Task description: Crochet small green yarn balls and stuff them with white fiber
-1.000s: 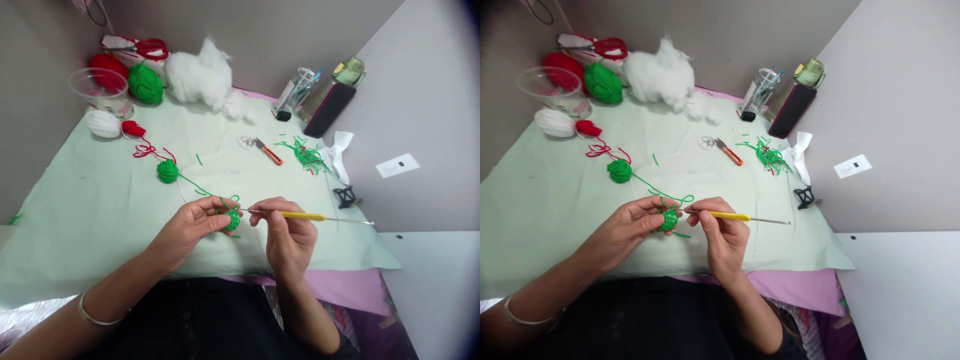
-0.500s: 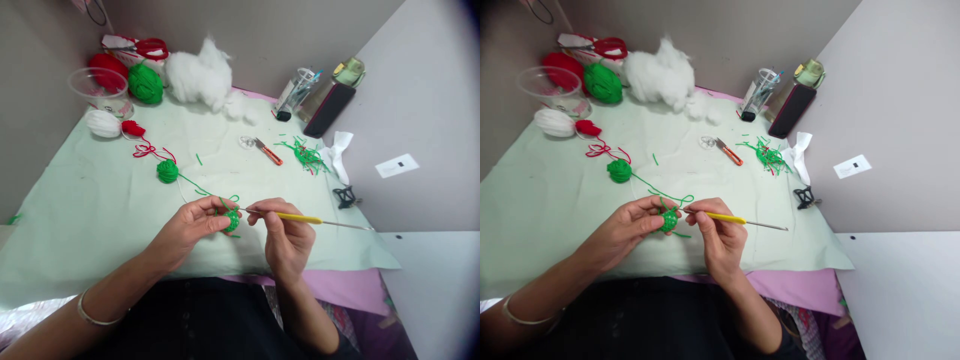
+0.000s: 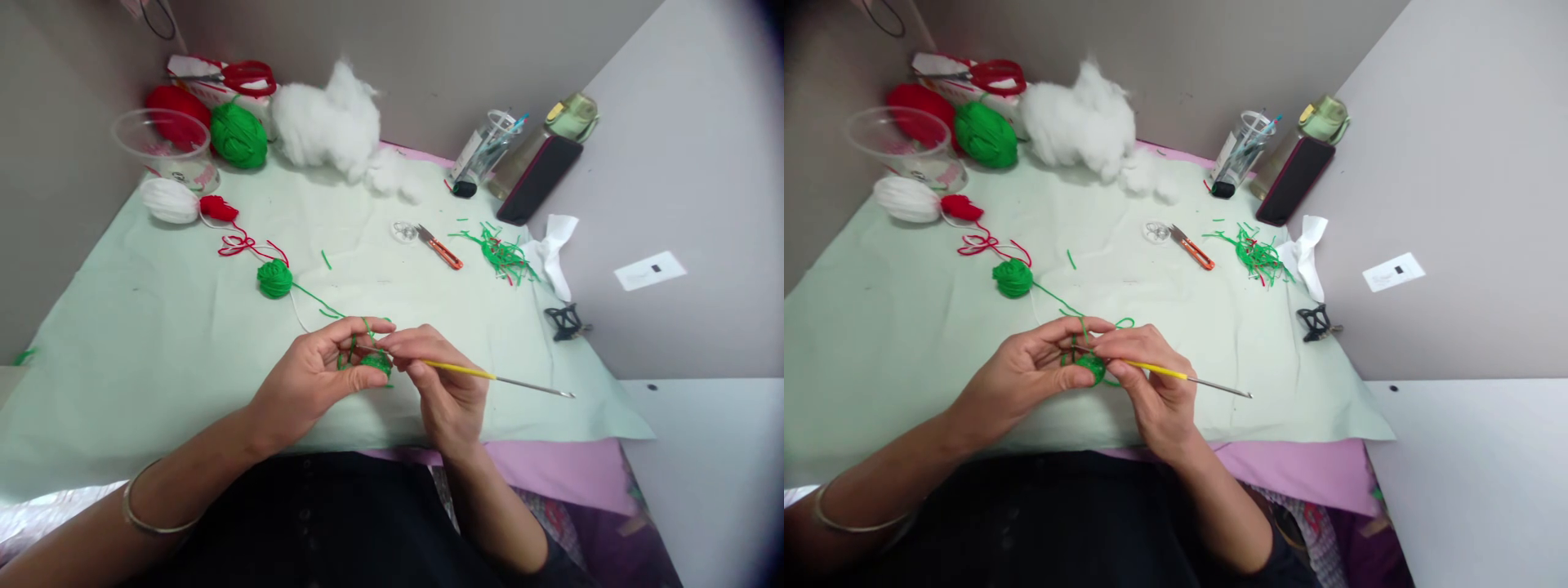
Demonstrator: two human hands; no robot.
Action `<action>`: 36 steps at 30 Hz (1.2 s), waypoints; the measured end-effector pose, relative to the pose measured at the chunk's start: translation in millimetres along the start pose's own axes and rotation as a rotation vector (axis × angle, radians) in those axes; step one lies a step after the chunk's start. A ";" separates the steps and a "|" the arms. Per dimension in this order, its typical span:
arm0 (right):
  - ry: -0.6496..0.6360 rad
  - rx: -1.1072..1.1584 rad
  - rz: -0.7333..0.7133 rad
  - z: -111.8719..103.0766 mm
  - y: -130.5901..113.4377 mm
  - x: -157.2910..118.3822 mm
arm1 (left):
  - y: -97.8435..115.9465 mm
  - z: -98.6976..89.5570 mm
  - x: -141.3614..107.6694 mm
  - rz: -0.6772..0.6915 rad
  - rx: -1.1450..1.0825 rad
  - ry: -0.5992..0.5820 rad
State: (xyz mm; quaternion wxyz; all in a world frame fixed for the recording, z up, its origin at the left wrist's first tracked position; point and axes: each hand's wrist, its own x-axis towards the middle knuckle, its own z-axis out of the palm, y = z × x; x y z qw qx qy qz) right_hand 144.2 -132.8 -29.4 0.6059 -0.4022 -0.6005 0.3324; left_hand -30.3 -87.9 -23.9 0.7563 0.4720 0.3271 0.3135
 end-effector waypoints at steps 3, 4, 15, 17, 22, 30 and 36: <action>0.038 0.080 0.042 2.9 2.9 -1.7 | 1.2 0.9 1.7 0.024 0.034 0.005; 0.061 0.125 0.078 3.9 4.3 -2.3 | 2.0 1.4 2.0 0.033 0.064 0.018; 0.098 0.331 0.319 1.2 8.1 3.5 | 5.3 4.9 1.1 0.106 0.326 0.124; 0.066 0.323 0.305 -2.8 6.8 4.0 | 5.5 4.9 1.0 0.109 0.336 0.134; 0.001 0.307 0.272 -10.4 5.3 4.1 | 7.1 5.0 0.5 0.092 0.351 0.145; -0.101 0.016 0.141 -17.1 -8.4 5.6 | 4.2 0.9 0.8 0.112 0.401 0.123; -0.228 -0.304 -0.141 -17.5 -9.8 0.1 | 4.4 0.0 2.4 0.092 0.400 0.133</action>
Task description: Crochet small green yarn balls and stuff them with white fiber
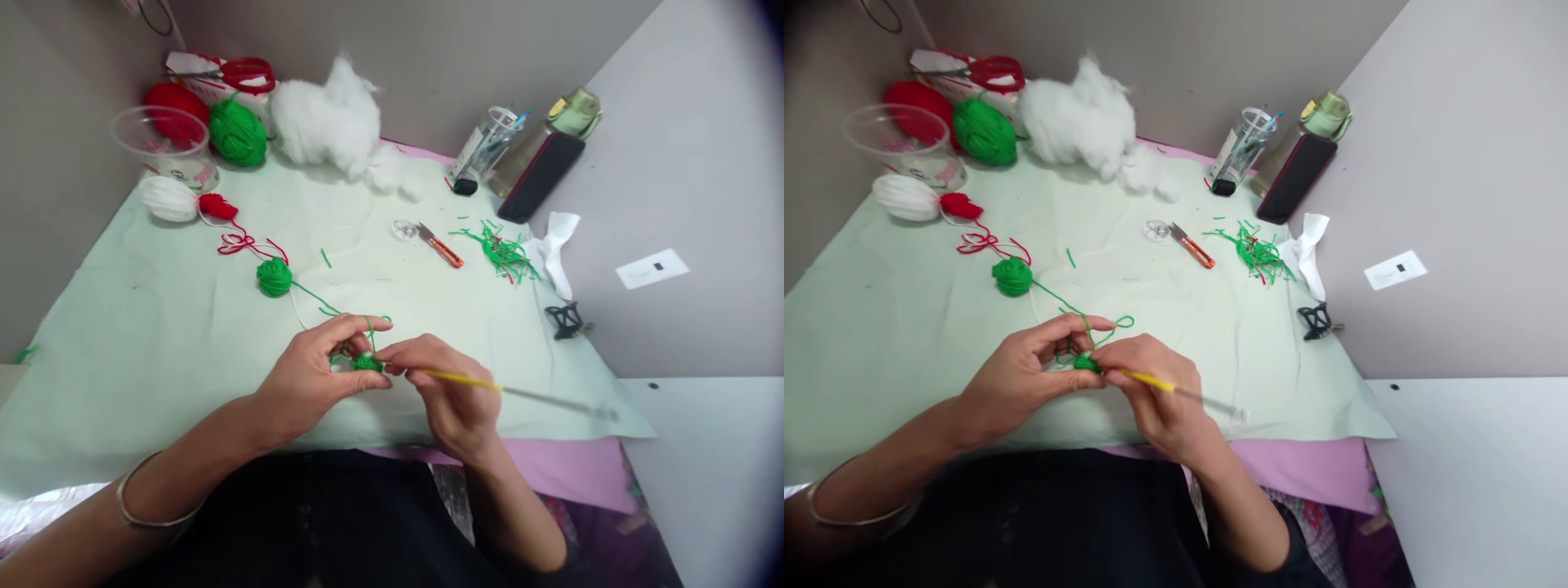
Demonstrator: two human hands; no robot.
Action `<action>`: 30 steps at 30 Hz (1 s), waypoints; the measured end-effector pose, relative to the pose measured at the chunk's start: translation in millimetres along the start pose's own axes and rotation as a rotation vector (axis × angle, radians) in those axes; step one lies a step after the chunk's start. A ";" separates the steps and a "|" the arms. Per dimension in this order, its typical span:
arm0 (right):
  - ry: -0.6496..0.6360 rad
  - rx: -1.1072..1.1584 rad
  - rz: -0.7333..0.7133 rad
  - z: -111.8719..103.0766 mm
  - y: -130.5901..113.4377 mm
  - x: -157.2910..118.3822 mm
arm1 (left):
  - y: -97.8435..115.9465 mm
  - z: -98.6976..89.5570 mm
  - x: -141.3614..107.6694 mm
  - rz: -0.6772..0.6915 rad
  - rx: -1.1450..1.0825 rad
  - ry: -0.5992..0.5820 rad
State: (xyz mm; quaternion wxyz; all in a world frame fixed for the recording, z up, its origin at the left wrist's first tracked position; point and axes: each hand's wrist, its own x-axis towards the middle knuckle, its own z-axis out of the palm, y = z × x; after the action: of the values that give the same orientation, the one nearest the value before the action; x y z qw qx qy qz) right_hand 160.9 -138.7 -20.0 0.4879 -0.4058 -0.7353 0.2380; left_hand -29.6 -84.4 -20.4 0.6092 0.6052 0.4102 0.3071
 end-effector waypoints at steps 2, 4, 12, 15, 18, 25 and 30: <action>0.032 -0.109 -0.111 6.1 3.2 -4.0 | -1.4 2.9 -0.5 0.003 -0.018 0.032; 0.077 -0.201 -0.196 12.7 6.4 -7.3 | -4.3 7.3 -2.5 0.050 -0.016 0.080; 0.119 0.032 -0.019 10.7 4.4 -4.2 | -3.7 9.0 -14.0 0.238 0.131 0.110; 0.115 0.090 0.007 9.6 4.3 -5.7 | -3.3 8.8 -12.4 0.236 0.090 0.127; 0.104 -0.045 -0.027 15.9 5.5 -11.8 | -6.2 12.6 -11.7 0.173 0.035 0.183; 0.199 0.086 0.049 16.5 1.6 -7.6 | -4.5 8.8 -17.0 0.161 0.020 0.146; 0.147 0.221 0.078 7.1 1.3 -1.7 | -1.1 2.5 -13.9 0.239 0.059 0.110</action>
State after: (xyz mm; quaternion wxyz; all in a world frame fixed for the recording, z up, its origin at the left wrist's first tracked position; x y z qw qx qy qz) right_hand 155.2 -139.0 -24.7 0.5726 -0.3940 -0.6506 0.3059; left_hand -34.2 -97.8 -19.9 0.5269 0.6497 0.3768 0.3978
